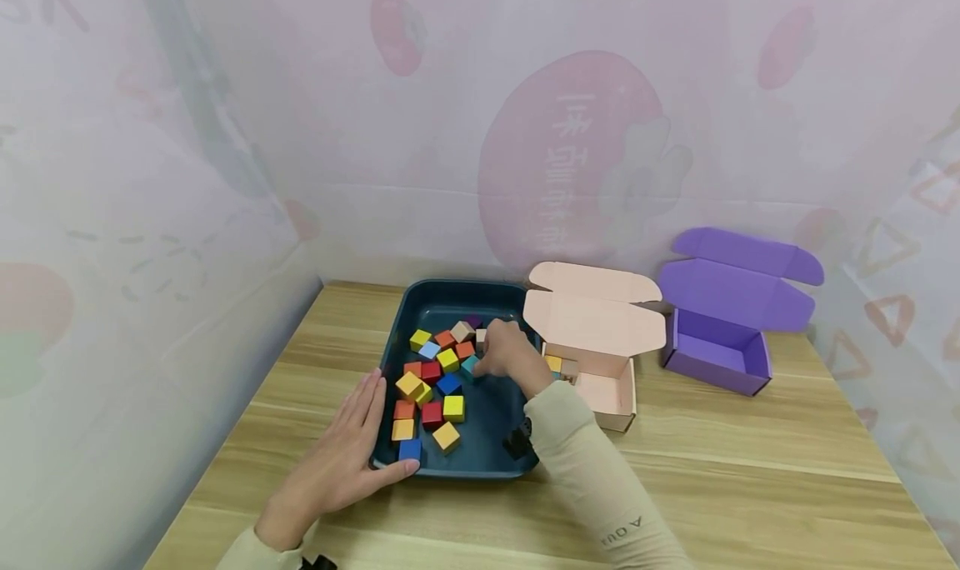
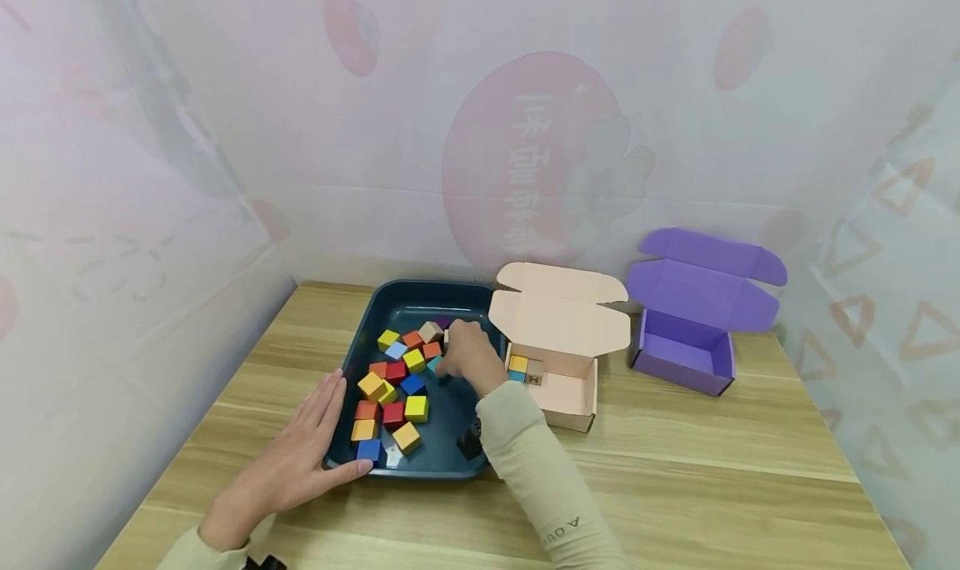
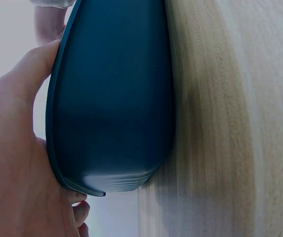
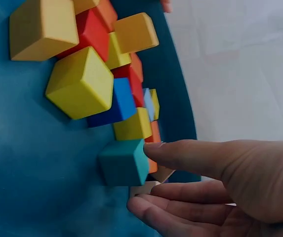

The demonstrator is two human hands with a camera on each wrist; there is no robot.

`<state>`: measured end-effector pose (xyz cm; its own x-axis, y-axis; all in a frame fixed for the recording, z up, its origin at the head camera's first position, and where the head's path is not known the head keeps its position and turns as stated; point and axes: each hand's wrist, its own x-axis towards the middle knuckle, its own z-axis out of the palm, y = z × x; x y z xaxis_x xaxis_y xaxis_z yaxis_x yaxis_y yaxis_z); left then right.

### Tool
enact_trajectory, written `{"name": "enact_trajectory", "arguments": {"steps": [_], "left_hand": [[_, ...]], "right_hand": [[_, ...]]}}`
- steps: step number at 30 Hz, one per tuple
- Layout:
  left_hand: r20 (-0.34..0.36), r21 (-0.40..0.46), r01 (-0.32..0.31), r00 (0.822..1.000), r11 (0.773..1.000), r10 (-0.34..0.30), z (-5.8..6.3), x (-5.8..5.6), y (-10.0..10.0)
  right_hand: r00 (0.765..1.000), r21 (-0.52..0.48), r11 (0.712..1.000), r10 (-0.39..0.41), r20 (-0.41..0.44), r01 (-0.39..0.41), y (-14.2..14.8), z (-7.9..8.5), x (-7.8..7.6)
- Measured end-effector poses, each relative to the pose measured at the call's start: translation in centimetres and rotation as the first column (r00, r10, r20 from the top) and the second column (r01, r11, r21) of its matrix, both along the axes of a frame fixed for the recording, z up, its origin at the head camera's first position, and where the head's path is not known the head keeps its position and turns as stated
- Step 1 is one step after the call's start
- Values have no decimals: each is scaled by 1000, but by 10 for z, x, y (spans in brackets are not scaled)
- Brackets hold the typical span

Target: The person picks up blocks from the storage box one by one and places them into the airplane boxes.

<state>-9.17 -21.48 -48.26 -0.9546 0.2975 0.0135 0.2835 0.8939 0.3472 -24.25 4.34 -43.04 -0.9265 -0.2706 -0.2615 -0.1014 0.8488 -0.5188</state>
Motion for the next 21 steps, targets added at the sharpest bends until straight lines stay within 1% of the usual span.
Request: {"name": "enact_trajectory", "arguments": {"steps": [4, 13, 21], "left_hand": [[-5, 1, 0, 1000, 1000, 0, 0, 0, 0], [0, 1, 0, 1000, 1000, 0, 0, 0, 0], [5, 1, -3, 1000, 1000, 3, 1, 0, -1]], "right_hand": [[1000, 2, 1000, -19, 0, 19, -3, -6, -1], [1000, -15, 1000, -10, 2, 10, -8, -13, -1], [1000, -18, 1000, 7, -1, -7, -6, -12, -1]]}}
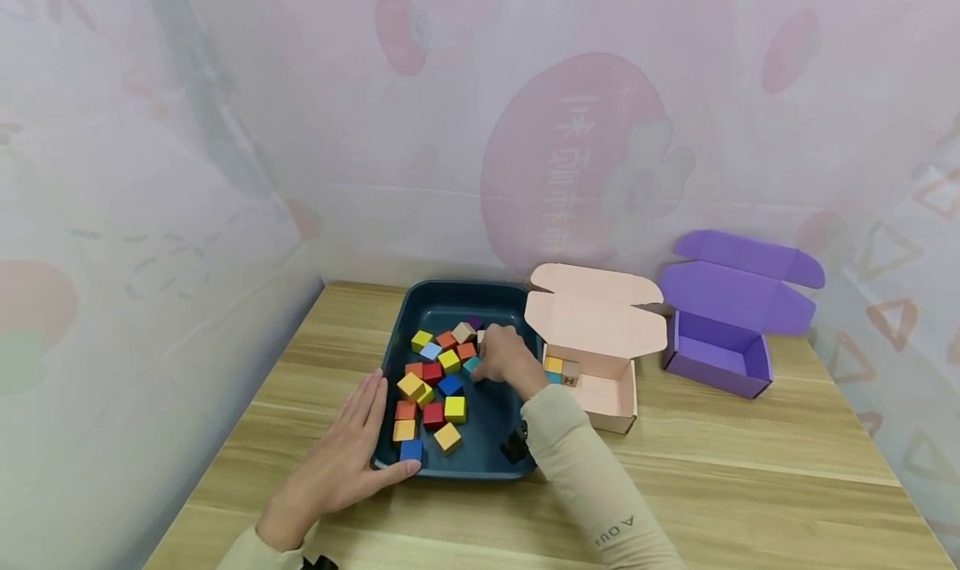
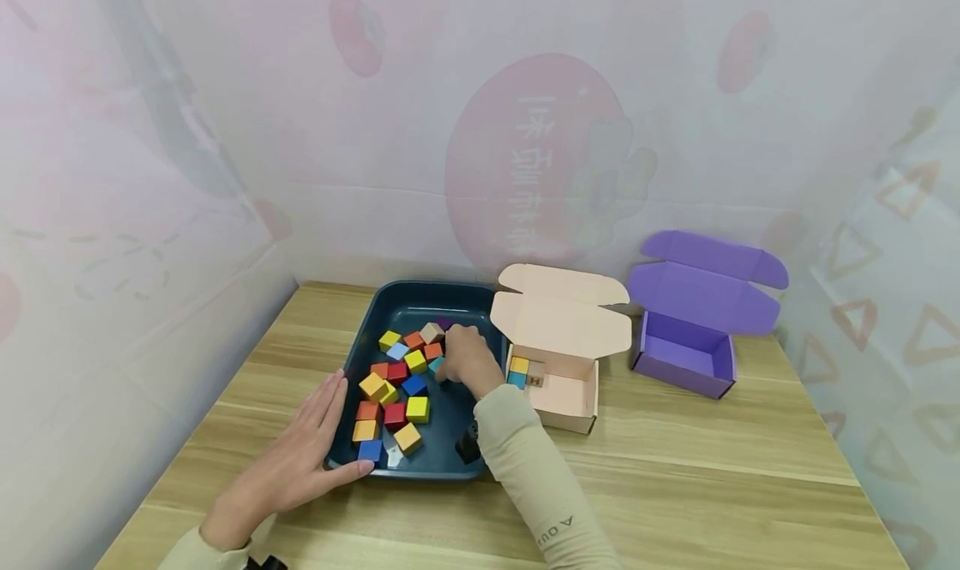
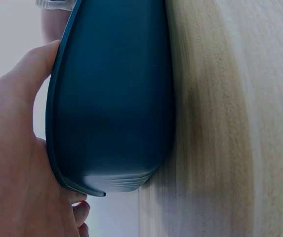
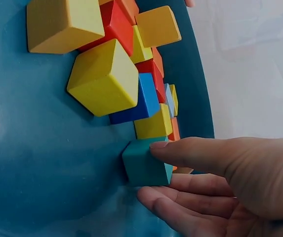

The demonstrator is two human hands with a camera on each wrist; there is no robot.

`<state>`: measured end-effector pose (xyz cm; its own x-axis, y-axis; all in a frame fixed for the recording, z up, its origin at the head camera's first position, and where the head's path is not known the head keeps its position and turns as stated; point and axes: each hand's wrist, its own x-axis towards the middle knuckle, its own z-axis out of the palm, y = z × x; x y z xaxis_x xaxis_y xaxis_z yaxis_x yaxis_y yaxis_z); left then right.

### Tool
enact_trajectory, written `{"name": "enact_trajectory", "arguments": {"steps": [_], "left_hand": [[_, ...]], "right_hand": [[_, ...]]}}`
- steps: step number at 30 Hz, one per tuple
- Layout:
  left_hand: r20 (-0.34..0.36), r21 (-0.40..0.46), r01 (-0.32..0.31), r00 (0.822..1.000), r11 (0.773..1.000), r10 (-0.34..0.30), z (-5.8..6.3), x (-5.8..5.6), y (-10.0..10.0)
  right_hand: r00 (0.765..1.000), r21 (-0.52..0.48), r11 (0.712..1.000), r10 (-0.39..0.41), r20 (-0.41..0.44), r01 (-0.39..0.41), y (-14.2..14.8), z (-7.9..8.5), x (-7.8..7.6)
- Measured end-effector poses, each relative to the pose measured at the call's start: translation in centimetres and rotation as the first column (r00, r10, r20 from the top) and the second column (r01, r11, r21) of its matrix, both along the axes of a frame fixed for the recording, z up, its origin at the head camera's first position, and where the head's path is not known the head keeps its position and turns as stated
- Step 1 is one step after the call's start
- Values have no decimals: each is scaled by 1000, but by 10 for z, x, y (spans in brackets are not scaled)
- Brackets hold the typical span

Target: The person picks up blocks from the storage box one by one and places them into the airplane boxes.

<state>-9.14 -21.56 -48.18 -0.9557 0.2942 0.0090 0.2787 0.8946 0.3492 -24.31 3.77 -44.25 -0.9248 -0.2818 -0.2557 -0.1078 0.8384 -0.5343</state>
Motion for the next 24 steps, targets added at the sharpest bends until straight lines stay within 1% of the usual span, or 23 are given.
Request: {"name": "enact_trajectory", "arguments": {"steps": [4, 13, 17, 24], "left_hand": [[0, -2, 3, 1000, 1000, -3, -1, 0, 0], [-12, 3, 7, 1000, 1000, -7, -2, 1, 1], [-14, 7, 10, 1000, 1000, -9, -1, 1, 1], [-10, 7, 6, 1000, 1000, -6, -2, 1, 1]], "right_hand": [[1000, -1, 1000, 14, -15, -14, 5, 3, 2], [992, -4, 998, 60, -114, -61, 23, 17, 13], [986, -17, 998, 55, -156, -58, 34, 24, 20], [985, -52, 998, 23, -170, -33, 57, 40, 33]]}}
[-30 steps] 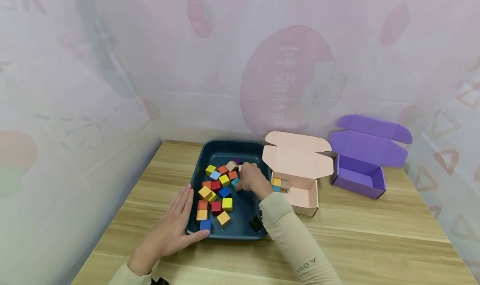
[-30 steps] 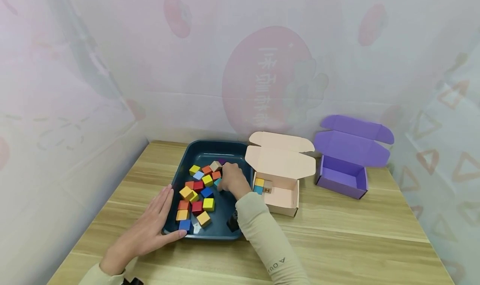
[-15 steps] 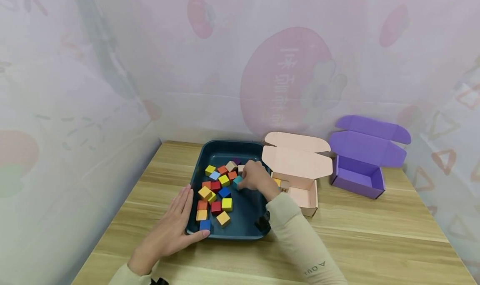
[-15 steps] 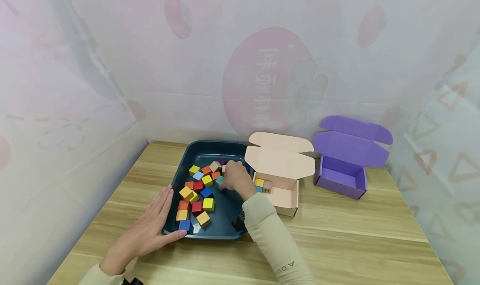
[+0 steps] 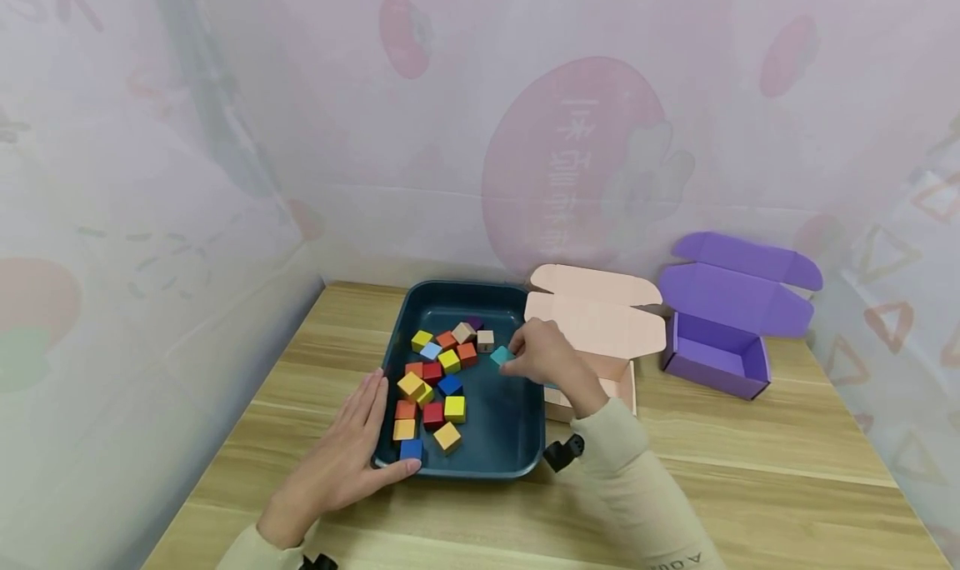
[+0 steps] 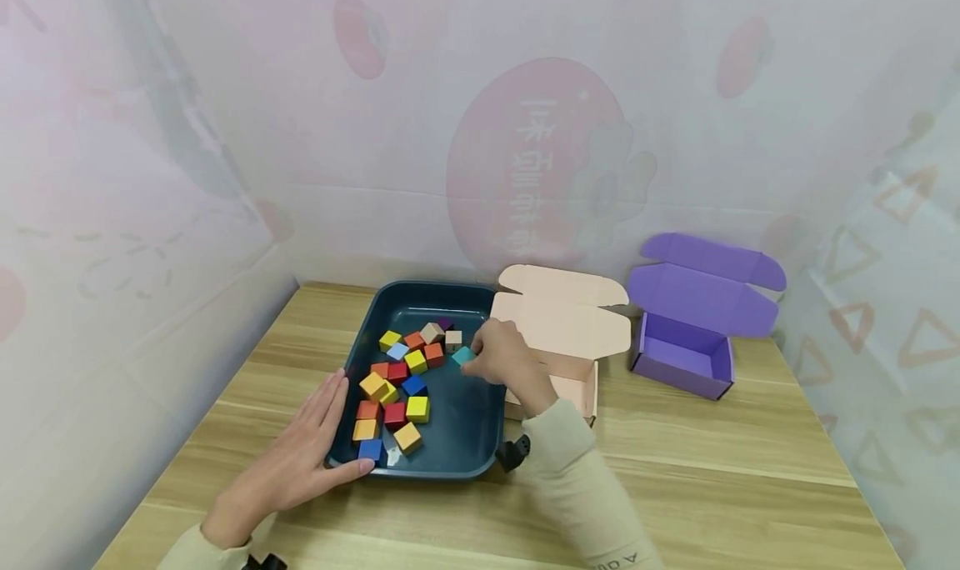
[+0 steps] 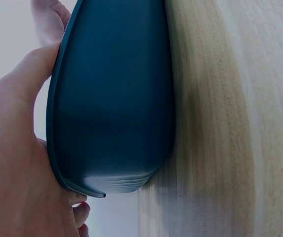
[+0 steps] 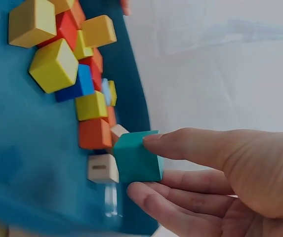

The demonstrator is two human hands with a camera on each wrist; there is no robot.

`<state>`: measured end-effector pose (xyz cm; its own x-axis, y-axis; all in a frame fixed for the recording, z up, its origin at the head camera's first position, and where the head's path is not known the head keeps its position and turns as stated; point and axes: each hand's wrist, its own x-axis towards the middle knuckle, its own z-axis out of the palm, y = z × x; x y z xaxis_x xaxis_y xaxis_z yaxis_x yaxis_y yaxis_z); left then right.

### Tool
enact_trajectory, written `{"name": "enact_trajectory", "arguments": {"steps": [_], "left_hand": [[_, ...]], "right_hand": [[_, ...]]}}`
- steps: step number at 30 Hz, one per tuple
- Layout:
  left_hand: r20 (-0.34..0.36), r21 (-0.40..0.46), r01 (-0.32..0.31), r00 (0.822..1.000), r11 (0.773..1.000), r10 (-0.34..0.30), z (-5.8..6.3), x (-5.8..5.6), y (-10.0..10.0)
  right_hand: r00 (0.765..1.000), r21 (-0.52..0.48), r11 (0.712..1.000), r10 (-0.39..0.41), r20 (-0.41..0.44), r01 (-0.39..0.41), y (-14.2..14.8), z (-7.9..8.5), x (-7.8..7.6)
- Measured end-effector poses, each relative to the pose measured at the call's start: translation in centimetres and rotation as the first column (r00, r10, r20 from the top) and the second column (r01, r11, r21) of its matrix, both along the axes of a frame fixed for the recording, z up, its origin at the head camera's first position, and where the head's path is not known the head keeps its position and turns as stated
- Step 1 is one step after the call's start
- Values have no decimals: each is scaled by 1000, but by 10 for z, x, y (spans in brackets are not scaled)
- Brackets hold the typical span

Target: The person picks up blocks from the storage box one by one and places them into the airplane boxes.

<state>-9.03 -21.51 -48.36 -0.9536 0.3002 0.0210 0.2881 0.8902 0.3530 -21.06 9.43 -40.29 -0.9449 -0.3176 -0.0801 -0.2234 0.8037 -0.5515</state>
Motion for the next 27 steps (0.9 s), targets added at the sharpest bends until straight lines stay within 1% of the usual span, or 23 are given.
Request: {"name": "enact_trajectory", "arguments": {"steps": [3, 6, 10, 14, 21, 27], "left_hand": [[1, -4, 0, 1000, 1000, 0, 0, 0, 0], [2, -8, 1, 1000, 1000, -1, 0, -1, 0], [8, -5, -3, 1000, 1000, 3, 0, -1, 1], [10, -4, -7, 1000, 1000, 7, 0, -1, 1], [10, -7, -8, 1000, 1000, 8, 0, 0, 1], [6, -1, -8, 1000, 1000, 8, -1, -1, 1]], "right_hand": [[1000, -3, 1000, -2, -19, 2, 11, 6, 4], [999, 0, 1000, -7, -35, 7, 25, 8, 8], [999, 0, 1000, -13, -32, 13, 44, 9, 13], [999, -21, 999, -30, -21, 29, 61, 10, 18], [993, -16, 993, -114, -11, 114, 87, -1, 24], [983, -26, 983, -182, 19, 182, 97, -12, 29]]}}
